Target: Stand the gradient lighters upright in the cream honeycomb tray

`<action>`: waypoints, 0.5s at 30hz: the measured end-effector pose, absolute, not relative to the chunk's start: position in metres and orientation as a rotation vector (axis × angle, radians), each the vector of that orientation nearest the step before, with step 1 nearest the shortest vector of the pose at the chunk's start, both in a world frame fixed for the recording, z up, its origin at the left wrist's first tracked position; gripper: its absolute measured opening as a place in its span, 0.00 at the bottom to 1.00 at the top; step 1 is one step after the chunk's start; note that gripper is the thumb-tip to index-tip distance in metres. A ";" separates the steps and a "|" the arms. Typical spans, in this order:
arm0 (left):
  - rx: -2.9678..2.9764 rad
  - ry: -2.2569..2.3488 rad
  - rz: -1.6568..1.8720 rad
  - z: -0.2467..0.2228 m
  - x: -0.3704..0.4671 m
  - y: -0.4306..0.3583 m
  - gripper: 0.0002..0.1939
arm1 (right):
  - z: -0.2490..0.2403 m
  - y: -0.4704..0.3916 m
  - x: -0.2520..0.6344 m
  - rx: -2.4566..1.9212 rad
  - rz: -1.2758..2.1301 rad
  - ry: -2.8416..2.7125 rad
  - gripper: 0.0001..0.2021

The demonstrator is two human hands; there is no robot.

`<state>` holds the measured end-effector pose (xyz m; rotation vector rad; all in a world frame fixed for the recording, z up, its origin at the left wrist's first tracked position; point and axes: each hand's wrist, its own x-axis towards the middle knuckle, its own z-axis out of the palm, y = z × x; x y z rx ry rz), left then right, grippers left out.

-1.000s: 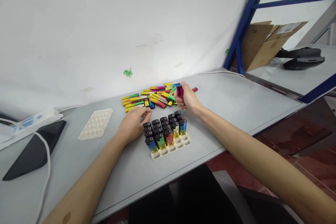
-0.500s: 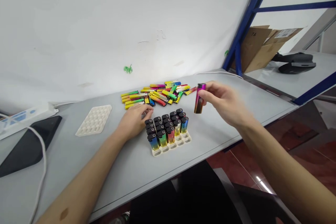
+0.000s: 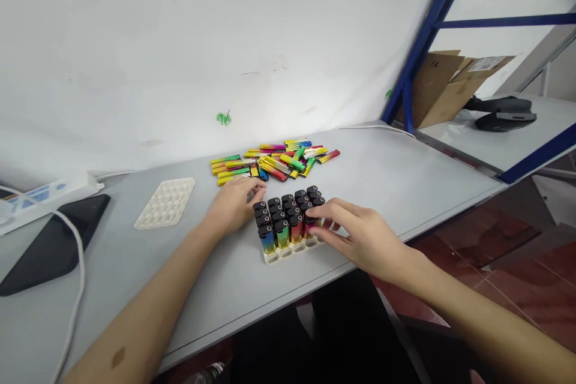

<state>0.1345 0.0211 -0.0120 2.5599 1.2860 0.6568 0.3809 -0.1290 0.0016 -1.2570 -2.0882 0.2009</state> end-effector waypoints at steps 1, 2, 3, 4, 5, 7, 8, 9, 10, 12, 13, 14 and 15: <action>2.562 1.284 0.656 -0.012 0.135 0.021 0.13 | 0.003 -0.132 0.381 -1.273 0.126 -2.105 0.12; 2.560 1.285 0.657 -0.012 0.134 0.021 0.13 | 0.005 -0.133 0.381 -1.280 0.052 -2.113 0.12; 2.555 1.289 0.657 -0.012 0.134 0.021 0.13 | 0.007 -0.134 0.382 -1.278 -0.010 -2.106 0.13; 2.550 1.292 0.656 -0.013 0.134 0.022 0.13 | 0.010 -0.132 0.384 -1.271 -0.053 -2.084 0.13; 2.545 1.295 0.654 -0.013 0.134 0.022 0.13 | 0.013 -0.126 0.388 -1.265 -0.076 -2.048 0.14; 2.540 1.297 0.651 -0.014 0.134 0.022 0.13 | 0.016 -0.102 0.400 -1.294 -0.083 -1.929 0.14; 2.538 1.296 0.651 -0.014 0.133 0.021 0.13 | 0.016 -0.085 0.408 -1.352 -0.079 -1.859 0.15; 2.536 1.293 0.653 -0.014 0.133 0.021 0.14 | 0.015 -0.065 0.416 -1.426 -0.074 -1.781 0.16; 2.534 1.292 0.655 -0.014 0.133 0.021 0.14 | 0.012 -0.045 0.424 -1.528 -0.066 -1.716 0.18; 2.528 1.294 0.656 -0.013 0.133 0.021 0.15 | 0.004 -0.009 0.439 -1.822 -0.079 -1.612 0.24; 2.524 1.296 0.653 -0.013 0.133 0.021 0.15 | 0.000 0.005 0.444 -1.986 -0.061 -1.553 0.31; 2.522 1.298 0.649 -0.013 0.134 0.021 0.15 | -0.005 0.014 0.447 -2.083 -0.020 -1.540 0.36; 2.521 1.299 0.643 -0.013 0.135 0.022 0.16 | -0.009 0.019 0.449 -2.150 -0.006 -1.540 0.39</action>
